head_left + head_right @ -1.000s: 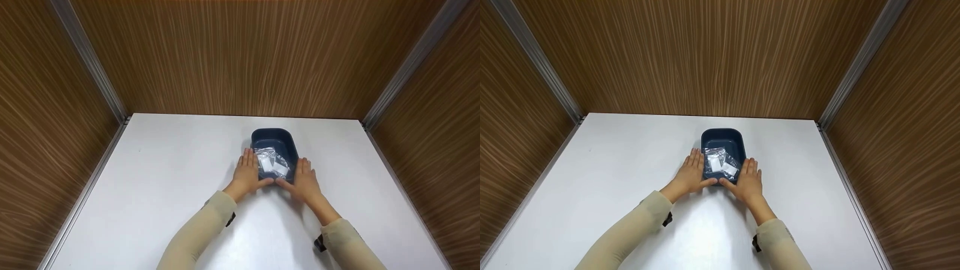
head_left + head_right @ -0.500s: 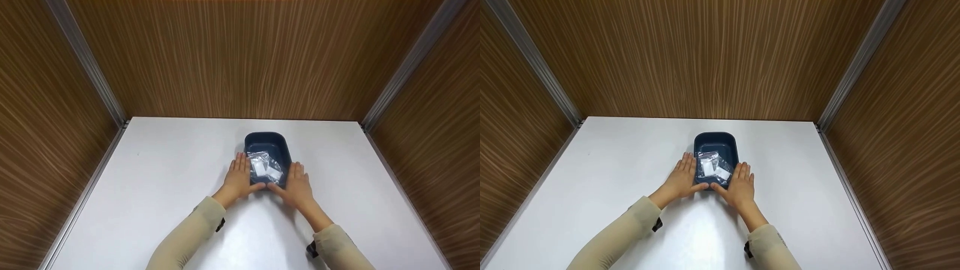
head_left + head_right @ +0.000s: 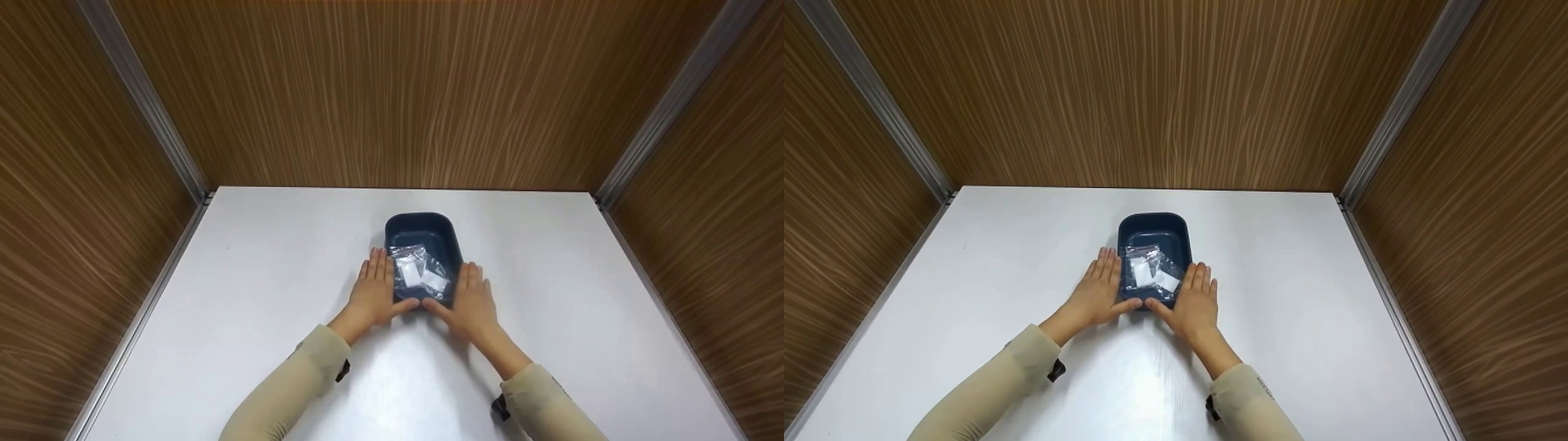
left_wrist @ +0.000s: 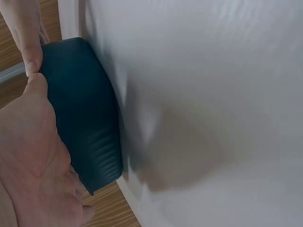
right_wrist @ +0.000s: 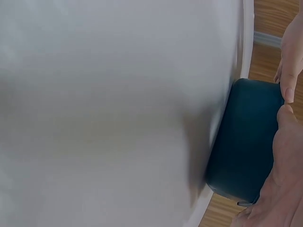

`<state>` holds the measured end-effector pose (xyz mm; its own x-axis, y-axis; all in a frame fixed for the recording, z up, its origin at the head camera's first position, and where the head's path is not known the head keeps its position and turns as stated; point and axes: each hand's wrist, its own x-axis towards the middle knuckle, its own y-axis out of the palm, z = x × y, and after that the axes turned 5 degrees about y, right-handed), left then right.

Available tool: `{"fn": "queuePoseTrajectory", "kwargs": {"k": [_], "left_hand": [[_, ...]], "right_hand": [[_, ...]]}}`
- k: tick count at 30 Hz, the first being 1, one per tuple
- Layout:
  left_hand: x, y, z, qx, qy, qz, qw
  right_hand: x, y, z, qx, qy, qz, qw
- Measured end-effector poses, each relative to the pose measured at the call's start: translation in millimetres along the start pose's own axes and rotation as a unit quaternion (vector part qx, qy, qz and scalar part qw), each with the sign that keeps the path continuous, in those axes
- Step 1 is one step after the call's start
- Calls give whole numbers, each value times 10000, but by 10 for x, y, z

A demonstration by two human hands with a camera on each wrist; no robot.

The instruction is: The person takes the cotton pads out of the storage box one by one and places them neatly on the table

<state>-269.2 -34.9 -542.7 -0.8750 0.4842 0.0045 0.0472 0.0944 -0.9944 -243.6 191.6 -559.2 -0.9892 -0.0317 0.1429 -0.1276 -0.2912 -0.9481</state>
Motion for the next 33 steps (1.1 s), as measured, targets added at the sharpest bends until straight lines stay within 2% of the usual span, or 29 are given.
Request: {"fn": "queuePoseTrajectory", "kwargs": {"k": [8, 13, 24, 33], "left_hand": [[-165, 47, 105, 43, -100, -5, 9999], [-234, 6, 166, 7, -129, -64, 9999], [-438, 14, 338, -119, -90, -339, 9993], [-486, 19, 448, -331, -125, -463, 9983]], "right_hand": [[-59, 46, 166, -40, -53, 63, 10000], [-59, 36, 282, -155, -55, 77, 9998], [-138, 98, 501, -165, -98, 204, 9996], [-115, 117, 605, -255, -208, 120, 9994]]}}
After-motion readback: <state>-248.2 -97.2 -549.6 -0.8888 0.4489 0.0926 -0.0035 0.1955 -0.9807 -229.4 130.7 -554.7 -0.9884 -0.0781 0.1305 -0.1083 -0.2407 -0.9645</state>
